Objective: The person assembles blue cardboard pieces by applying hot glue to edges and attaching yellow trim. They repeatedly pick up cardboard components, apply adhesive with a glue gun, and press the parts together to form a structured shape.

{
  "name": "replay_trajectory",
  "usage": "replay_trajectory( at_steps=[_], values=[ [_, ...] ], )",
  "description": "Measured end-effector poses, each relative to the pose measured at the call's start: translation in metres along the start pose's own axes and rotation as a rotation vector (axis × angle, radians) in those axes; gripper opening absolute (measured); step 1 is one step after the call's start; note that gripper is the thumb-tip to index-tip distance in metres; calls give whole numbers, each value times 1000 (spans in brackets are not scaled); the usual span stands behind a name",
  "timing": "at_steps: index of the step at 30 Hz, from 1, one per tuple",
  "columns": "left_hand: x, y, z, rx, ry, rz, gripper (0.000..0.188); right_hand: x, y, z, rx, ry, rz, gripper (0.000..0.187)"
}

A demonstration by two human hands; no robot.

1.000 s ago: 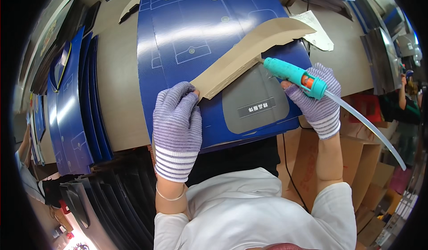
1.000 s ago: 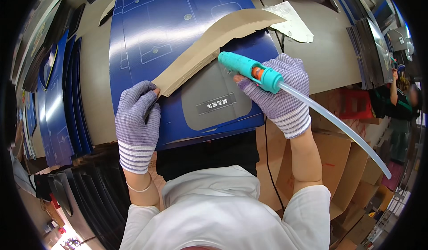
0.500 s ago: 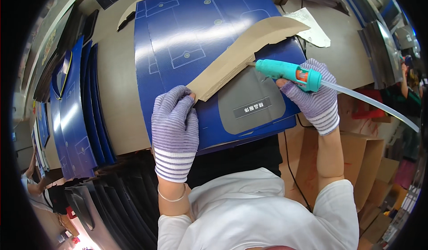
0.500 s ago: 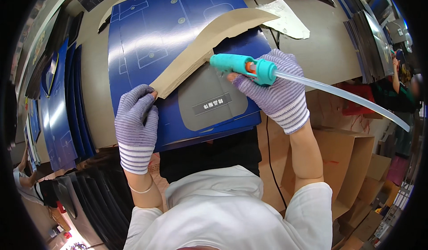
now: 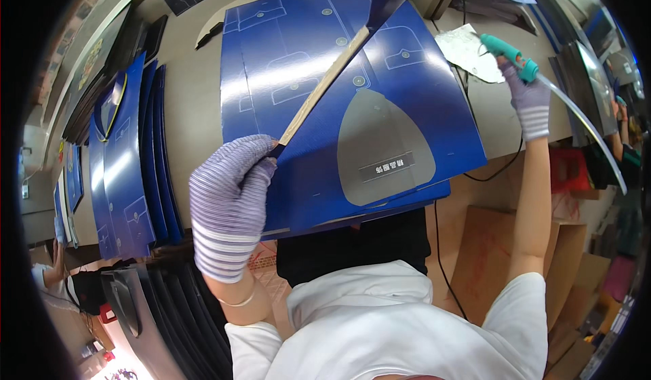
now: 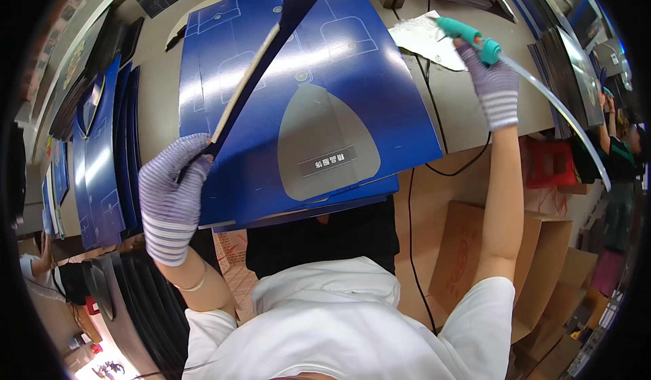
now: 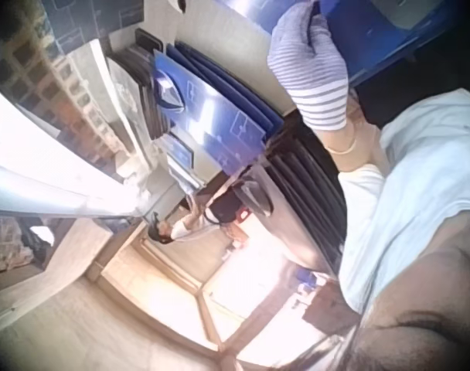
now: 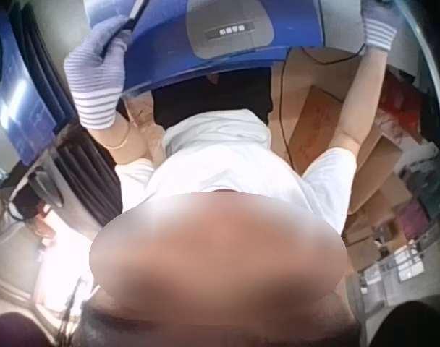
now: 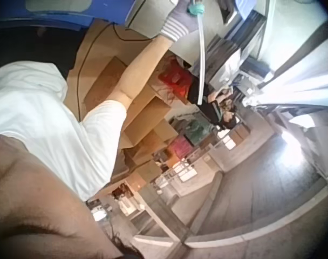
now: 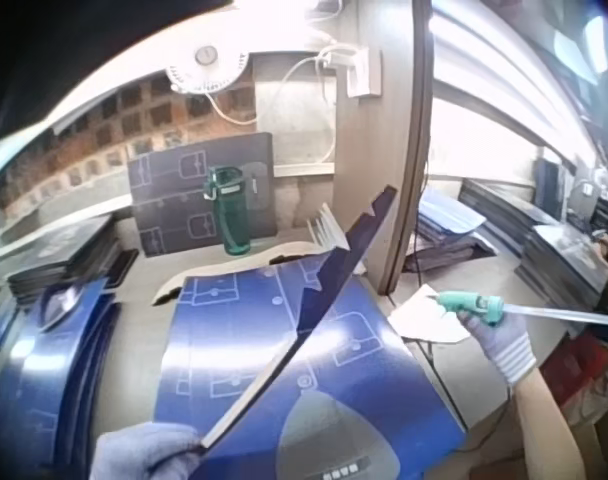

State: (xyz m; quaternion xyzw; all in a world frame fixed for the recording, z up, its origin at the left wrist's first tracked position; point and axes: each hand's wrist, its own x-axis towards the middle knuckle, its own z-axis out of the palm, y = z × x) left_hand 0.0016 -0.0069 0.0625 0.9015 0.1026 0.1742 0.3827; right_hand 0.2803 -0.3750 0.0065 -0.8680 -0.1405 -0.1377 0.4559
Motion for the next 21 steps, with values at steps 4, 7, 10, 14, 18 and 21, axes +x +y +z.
replay_trajectory(
  at_steps=[4,7,10,14,18,21],
  values=[
    [6,15,-29,-60,-291,-47,20,40,56,11,-155,7,195,52],
    [30,21,-29,-11,-545,-128,22,48,79,10,-491,-94,251,75],
    [42,3,-13,121,-635,-204,25,25,29,-1,-575,-216,256,71],
    [39,-10,-5,159,-531,-124,27,-22,-32,-37,-659,-226,258,42],
    [31,-7,2,184,-395,-88,27,-67,-112,-5,-317,-285,-765,30],
    [18,-21,12,271,-250,50,32,-66,-116,35,-327,-464,-802,37]
  ],
)
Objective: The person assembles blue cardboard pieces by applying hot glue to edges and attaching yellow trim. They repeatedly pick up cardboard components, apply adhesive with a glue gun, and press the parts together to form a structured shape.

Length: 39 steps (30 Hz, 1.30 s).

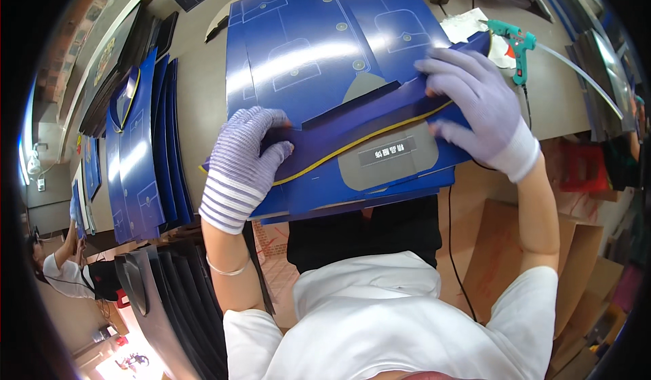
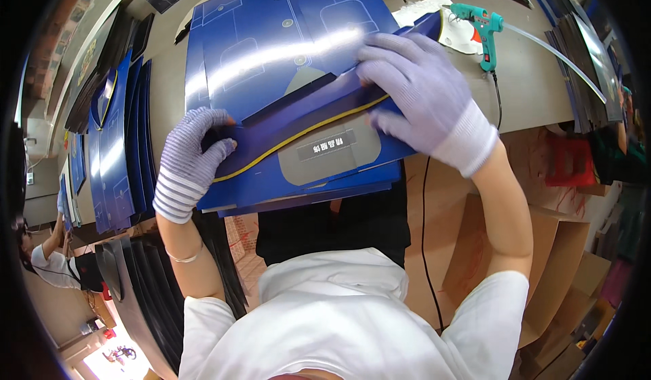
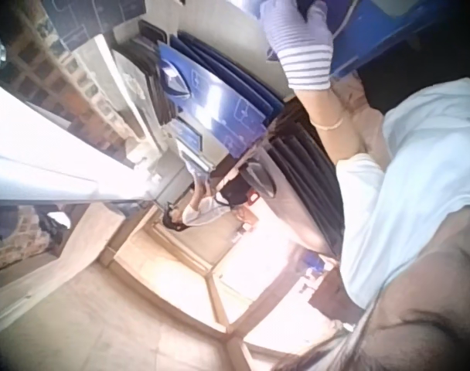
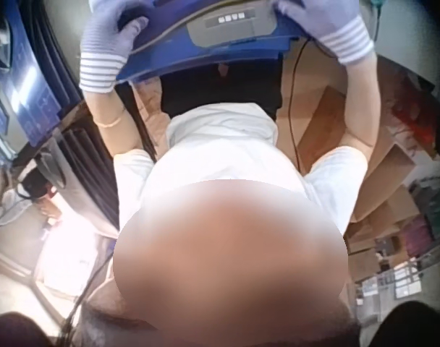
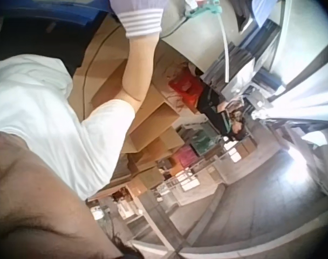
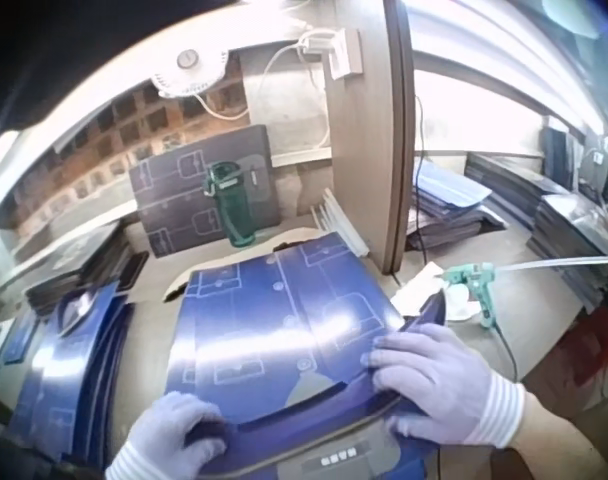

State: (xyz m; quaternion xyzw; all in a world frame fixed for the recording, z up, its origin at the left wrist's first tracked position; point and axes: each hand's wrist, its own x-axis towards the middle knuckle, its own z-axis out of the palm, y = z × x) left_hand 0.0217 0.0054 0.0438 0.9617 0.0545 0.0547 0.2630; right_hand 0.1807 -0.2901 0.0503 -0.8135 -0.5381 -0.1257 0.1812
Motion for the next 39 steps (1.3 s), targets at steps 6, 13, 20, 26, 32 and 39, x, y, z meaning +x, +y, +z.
replay_trajectory(
  at_steps=[6,13,20,26,32,39],
  values=[
    [-24,10,29,110,256,176,65,10,19,14,23,-54,-81,34],
    [-23,14,40,130,187,330,58,-14,16,-7,-65,-12,-231,31],
    [-19,21,41,141,341,358,63,-35,22,-5,-45,179,66,28],
    [-45,10,37,225,230,213,54,-53,30,40,88,555,629,25],
    [-61,-9,33,433,242,104,39,-31,-1,58,-157,555,373,21],
    [-69,14,9,215,488,250,34,-7,-26,7,-26,205,-39,24]
  ],
)
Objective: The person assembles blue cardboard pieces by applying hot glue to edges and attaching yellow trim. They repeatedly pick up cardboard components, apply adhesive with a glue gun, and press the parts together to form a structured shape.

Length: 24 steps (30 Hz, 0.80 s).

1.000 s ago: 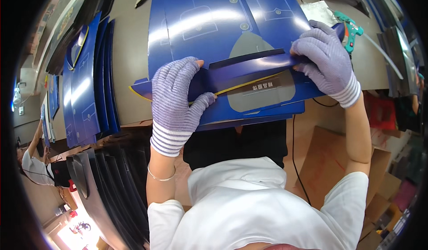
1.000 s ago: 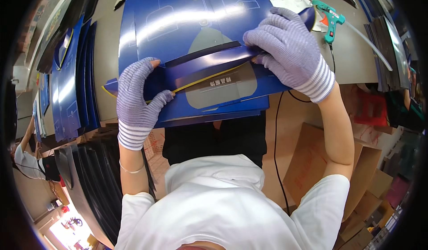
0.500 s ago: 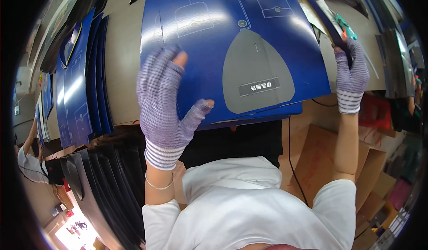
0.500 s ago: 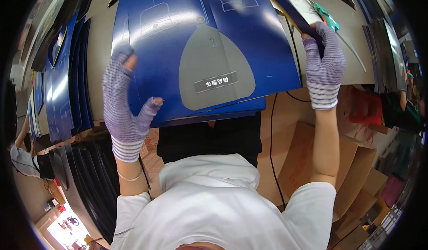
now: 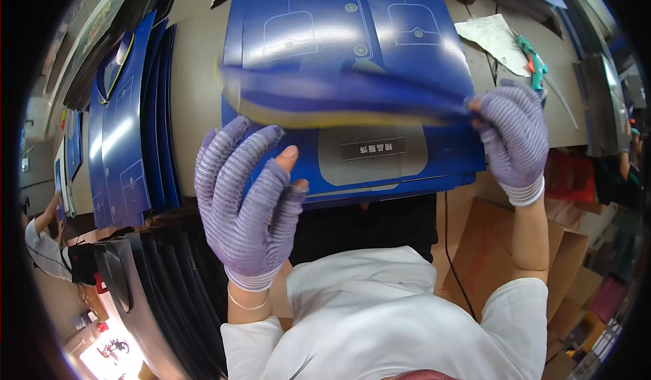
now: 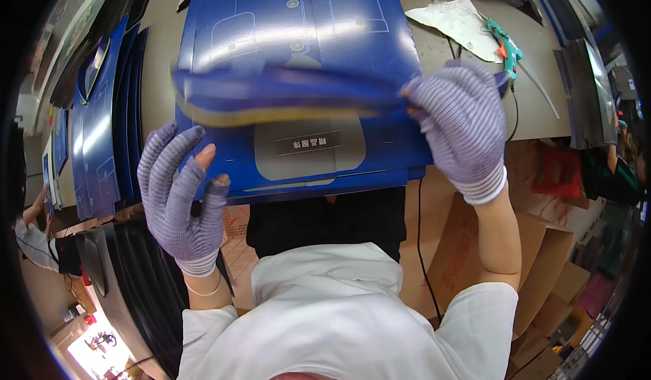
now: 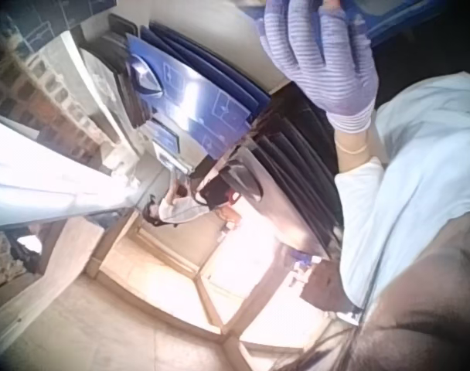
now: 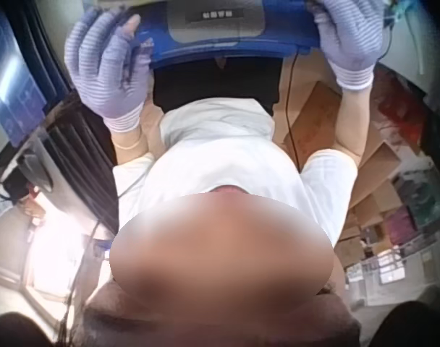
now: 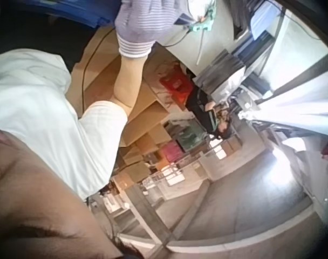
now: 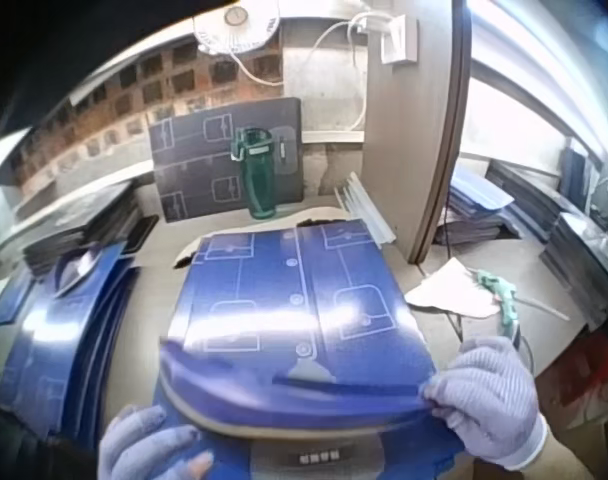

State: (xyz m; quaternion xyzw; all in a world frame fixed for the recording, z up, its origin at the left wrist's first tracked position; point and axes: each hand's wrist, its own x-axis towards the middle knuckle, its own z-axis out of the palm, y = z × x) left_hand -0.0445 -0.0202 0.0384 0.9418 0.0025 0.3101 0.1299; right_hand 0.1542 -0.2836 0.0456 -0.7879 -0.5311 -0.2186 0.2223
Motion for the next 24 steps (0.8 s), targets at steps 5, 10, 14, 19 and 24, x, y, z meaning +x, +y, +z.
replay_trajectory(
  at_steps=[5,10,14,19,24],
  values=[
    [24,-16,7,-89,-121,32,62,3,-6,-9,79,-137,-61,23],
    [15,-24,17,-273,-267,29,68,-2,-7,-5,122,-160,-10,18],
    [6,-10,9,-261,-228,107,40,-7,-20,-10,66,-271,-113,21],
    [-32,14,-10,-256,-287,76,22,-28,-45,-23,96,-361,-266,25],
    [-1,-3,-12,-106,-364,158,19,-8,-39,-10,55,-331,-268,24]
  ],
)
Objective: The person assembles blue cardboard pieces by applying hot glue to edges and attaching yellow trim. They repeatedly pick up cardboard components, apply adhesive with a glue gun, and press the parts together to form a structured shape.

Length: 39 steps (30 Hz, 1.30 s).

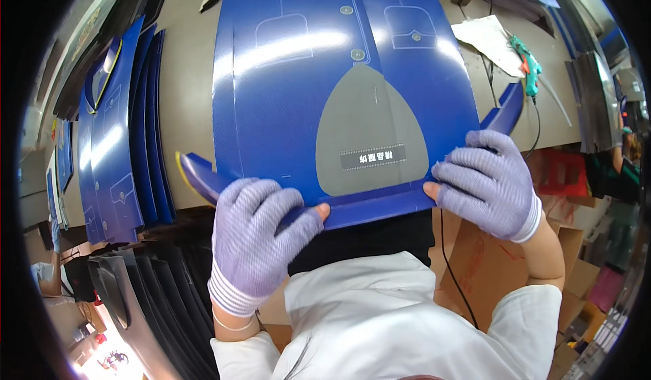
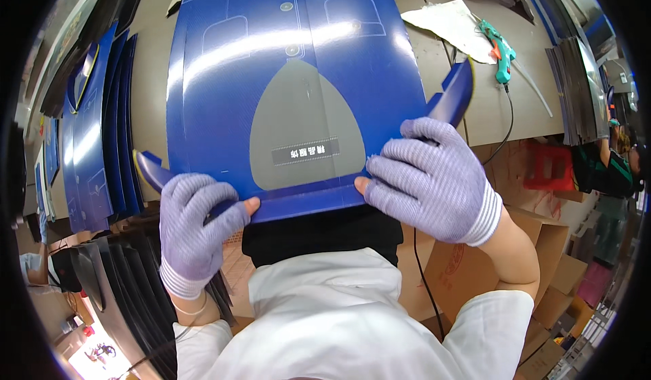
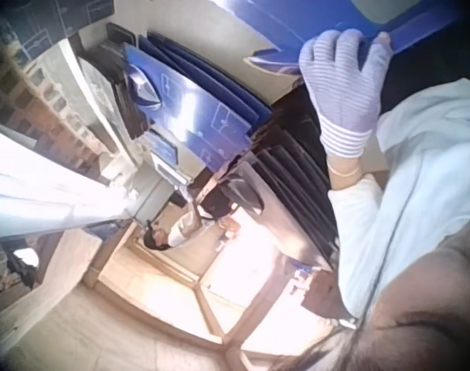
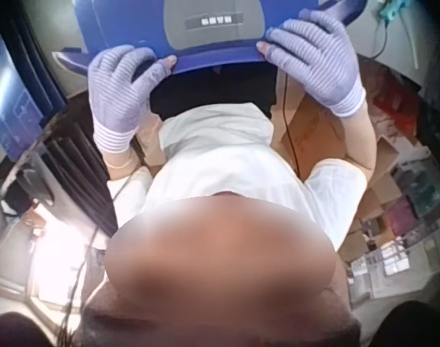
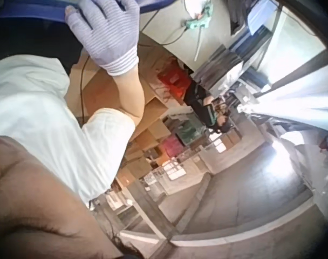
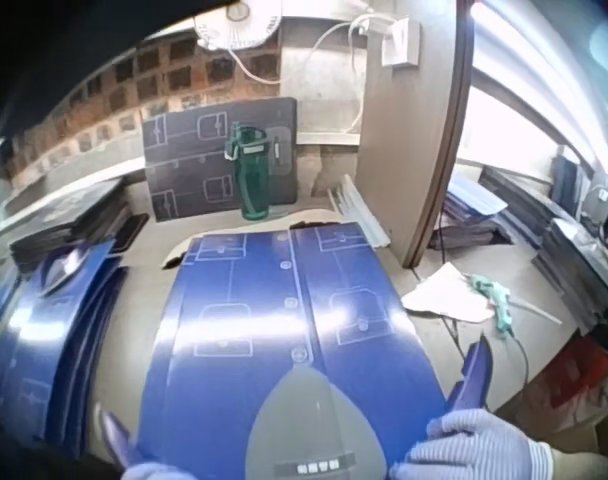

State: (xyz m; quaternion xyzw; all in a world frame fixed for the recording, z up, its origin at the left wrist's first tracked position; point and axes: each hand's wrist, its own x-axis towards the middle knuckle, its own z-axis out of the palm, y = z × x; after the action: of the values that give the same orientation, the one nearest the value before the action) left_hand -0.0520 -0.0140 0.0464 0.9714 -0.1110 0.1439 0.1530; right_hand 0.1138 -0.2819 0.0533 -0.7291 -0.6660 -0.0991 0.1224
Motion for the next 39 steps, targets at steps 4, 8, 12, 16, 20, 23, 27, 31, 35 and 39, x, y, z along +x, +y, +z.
replay_trajectory(
  at_steps=[4,8,12,16,20,23,27,31,35,39],
  values=[
    [9,-11,19,5,-58,-68,22,1,9,11,-5,-99,44,22],
    [9,-12,25,56,-72,-75,20,2,10,12,16,-147,49,22],
    [16,-11,23,41,-125,-95,17,6,13,14,55,-146,60,24],
    [17,-9,26,46,-142,-137,14,7,15,13,77,-221,76,23],
    [16,-9,26,40,-153,-166,13,9,13,11,67,-236,79,20],
    [19,-8,24,56,-172,-149,12,10,10,11,85,-245,111,21],
    [20,-6,24,48,-163,-156,13,12,11,14,142,-230,122,24],
    [20,-5,22,64,-143,-143,16,11,9,17,147,-203,130,23],
    [14,2,26,120,-83,-167,18,12,8,19,158,-182,135,24],
    [14,7,24,87,-105,-196,23,12,5,19,165,-184,152,29]
  ],
)
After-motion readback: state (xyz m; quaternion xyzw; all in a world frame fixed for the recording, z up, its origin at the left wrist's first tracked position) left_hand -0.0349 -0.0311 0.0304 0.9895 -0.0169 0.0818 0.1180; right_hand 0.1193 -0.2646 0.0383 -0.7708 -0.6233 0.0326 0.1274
